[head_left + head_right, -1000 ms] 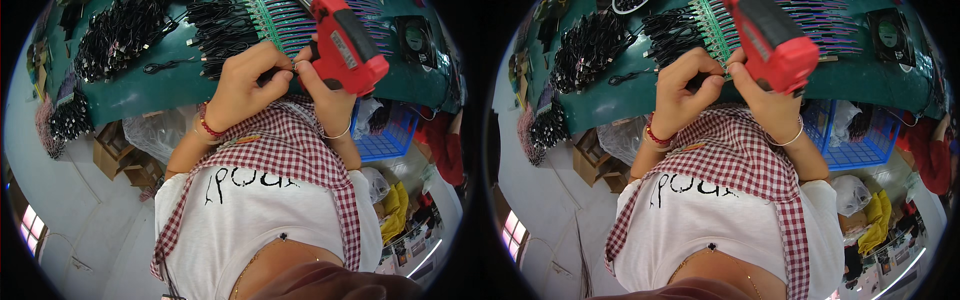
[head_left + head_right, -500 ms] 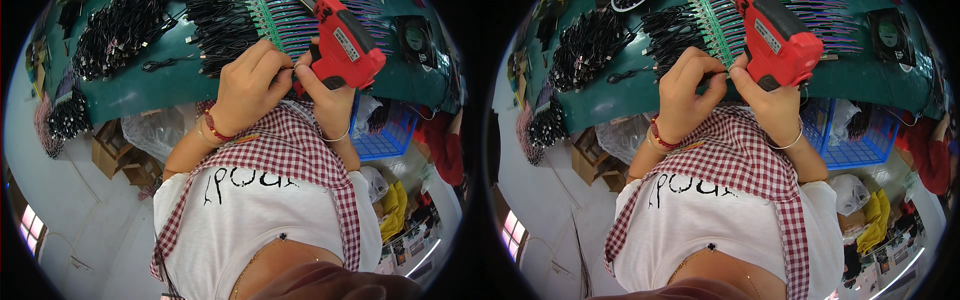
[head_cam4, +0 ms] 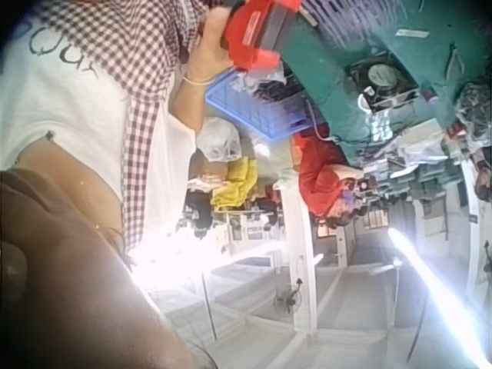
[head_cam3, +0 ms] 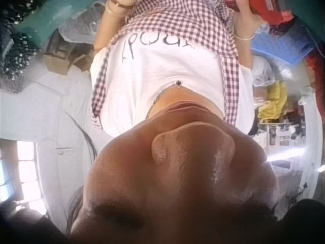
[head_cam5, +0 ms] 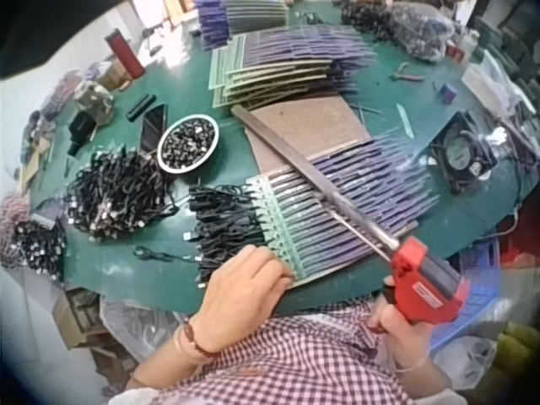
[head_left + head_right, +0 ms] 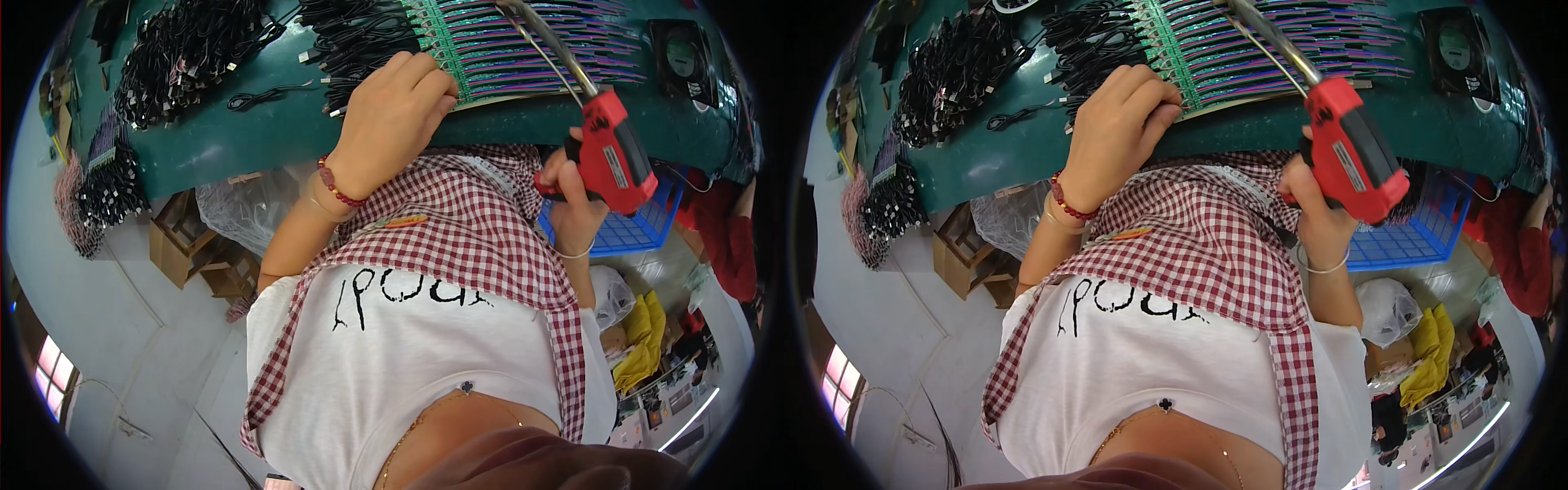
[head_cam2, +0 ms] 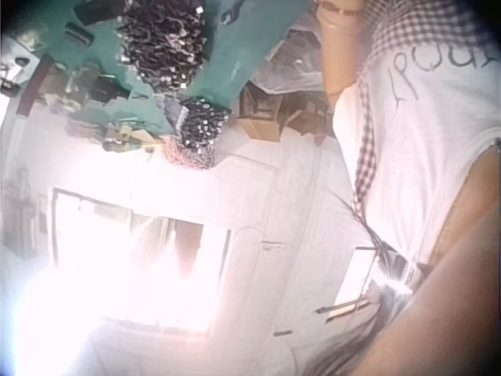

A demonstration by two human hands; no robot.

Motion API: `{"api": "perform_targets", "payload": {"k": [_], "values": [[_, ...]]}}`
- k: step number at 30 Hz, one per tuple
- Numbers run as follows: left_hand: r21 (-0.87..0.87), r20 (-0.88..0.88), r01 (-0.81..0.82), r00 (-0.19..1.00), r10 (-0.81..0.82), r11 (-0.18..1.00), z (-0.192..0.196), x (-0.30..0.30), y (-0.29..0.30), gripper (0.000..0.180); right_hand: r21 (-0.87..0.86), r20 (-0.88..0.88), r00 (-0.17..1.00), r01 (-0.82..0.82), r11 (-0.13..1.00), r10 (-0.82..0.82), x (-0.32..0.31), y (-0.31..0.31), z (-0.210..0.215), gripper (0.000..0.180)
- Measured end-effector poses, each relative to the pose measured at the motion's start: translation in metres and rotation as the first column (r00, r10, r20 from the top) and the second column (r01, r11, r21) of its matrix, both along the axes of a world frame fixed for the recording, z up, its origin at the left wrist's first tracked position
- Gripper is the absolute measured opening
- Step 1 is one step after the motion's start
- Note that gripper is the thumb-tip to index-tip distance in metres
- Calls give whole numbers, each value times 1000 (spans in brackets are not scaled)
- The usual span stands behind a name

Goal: The person solders electronic components and wires onto circuit boards using a handheld soldering tool, positioning each component on the boards by hand.

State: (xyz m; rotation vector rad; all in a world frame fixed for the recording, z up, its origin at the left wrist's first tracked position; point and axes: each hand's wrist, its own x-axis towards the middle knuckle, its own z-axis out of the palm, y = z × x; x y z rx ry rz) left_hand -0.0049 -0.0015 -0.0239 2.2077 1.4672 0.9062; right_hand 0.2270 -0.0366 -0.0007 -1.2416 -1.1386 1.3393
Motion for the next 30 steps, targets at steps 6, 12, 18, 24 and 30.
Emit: {"api": "perform_targets", "payload": {"k": [6,12,18,24,30], "values": [[0,-46,34,998,-34,999,-1,-4,2,11,-59,116,989,-85,995,91,42,-39,-15,40],[15,-60,44,997,-43,999,-2,-3,3,11,-161,351,907,-185,970,231,57,-59,-14,37],[35,-55,60,997,-58,998,-1,-3,5,12,-180,359,921,-94,979,154,56,-62,-19,18],[27,-69,87,994,-84,996,1,-5,8,13,-108,405,893,-168,980,198,61,-57,-27,18],[23,-92,89,992,-86,996,1,-5,8,14,-83,446,869,-196,977,213,59,-54,-27,21]]}}
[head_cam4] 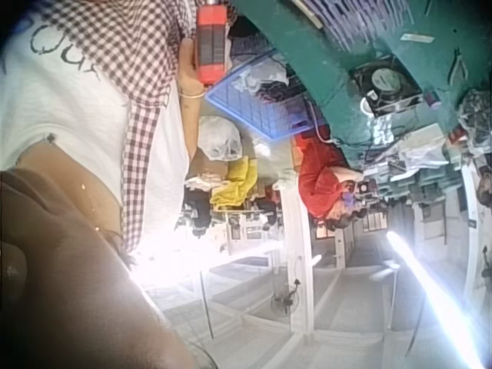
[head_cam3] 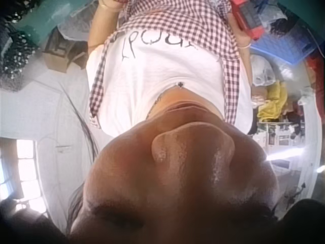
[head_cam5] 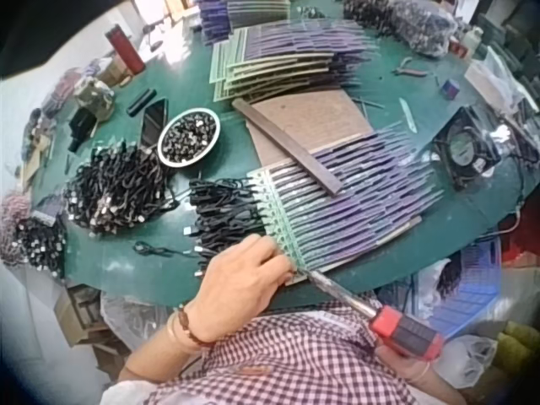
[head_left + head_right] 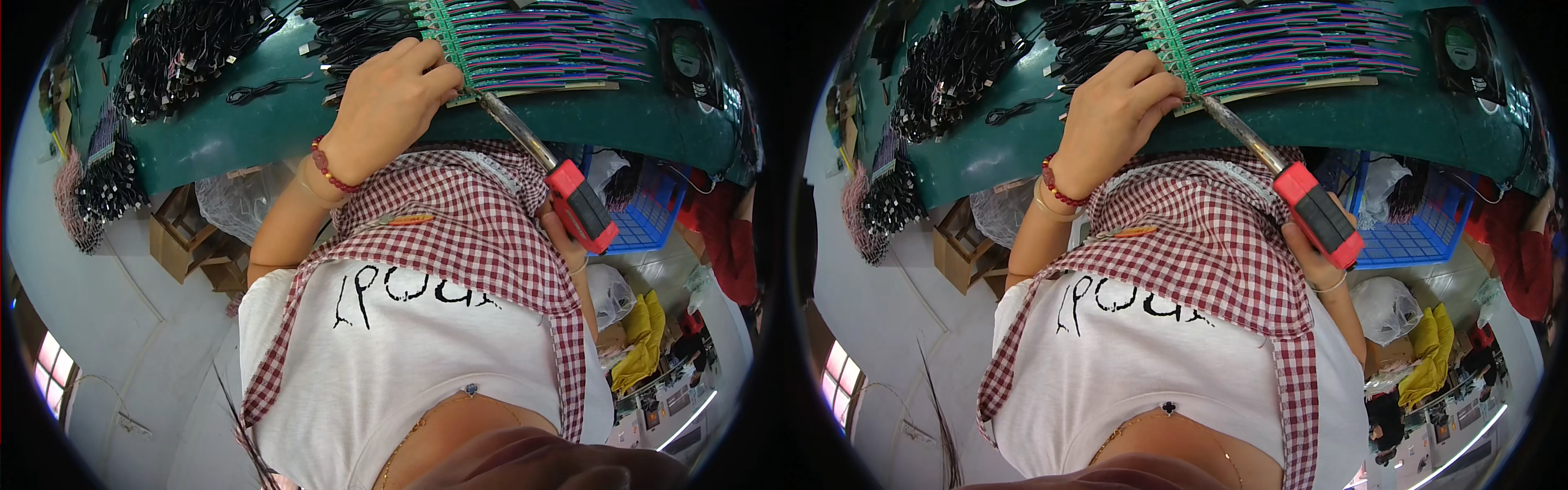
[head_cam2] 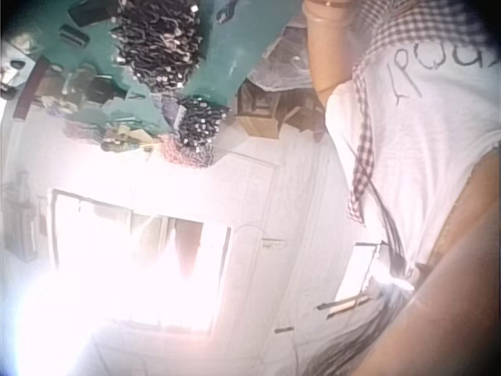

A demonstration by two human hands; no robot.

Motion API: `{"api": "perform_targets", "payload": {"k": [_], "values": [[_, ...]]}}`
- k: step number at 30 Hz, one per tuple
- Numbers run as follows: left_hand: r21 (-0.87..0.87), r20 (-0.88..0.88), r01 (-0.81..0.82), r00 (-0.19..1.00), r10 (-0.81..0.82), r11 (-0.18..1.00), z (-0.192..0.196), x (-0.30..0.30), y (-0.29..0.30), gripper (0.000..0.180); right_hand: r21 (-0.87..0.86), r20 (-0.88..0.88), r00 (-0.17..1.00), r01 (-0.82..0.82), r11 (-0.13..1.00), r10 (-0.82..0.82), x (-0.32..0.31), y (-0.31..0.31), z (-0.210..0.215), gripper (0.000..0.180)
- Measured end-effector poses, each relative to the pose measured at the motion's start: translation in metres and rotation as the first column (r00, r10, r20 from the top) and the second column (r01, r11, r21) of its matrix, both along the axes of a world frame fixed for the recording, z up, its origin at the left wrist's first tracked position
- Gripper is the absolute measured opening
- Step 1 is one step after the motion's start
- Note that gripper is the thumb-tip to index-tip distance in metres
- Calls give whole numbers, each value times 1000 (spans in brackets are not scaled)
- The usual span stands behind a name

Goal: The person solders electronic components and wires onto circuit boards using a handheld soldering tool, positioning each component on the boards by hand.

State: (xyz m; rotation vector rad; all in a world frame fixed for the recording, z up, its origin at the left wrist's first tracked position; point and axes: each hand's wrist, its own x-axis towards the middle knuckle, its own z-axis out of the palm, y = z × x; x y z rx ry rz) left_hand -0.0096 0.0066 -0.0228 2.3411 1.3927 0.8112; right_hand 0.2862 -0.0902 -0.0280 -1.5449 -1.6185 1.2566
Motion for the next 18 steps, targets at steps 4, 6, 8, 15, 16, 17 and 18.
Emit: {"api": "perform_targets", "payload": {"k": [4,6,8,15,16,17,18], "values": [[-11,-14,4,1000,-5,1000,-1,-1,1,13,93,-81,996,47,995,-39,-2,-2,6,20],[-13,-14,5,1000,-5,1000,-1,-1,1,13,66,-83,995,67,996,-61,-3,-5,9,19],[-13,-14,5,1000,-5,1000,0,0,1,12,-11,-134,980,146,989,-146,-9,-4,15,17],[-29,-33,-12,999,11,1000,1,1,0,11,-10,-130,991,34,999,-35,-7,-1,15,16],[-30,-35,-14,999,13,999,1,1,0,11,-3,-126,992,27,1000,-27,-7,-1,14,16],[-29,-37,-14,999,12,999,1,1,-1,11,4,-122,992,20,1000,-20,-6,-1,14,15],[-28,-39,-15,999,14,999,1,1,-1,11,5,-123,992,21,1000,-20,-7,-2,14,15]]}}
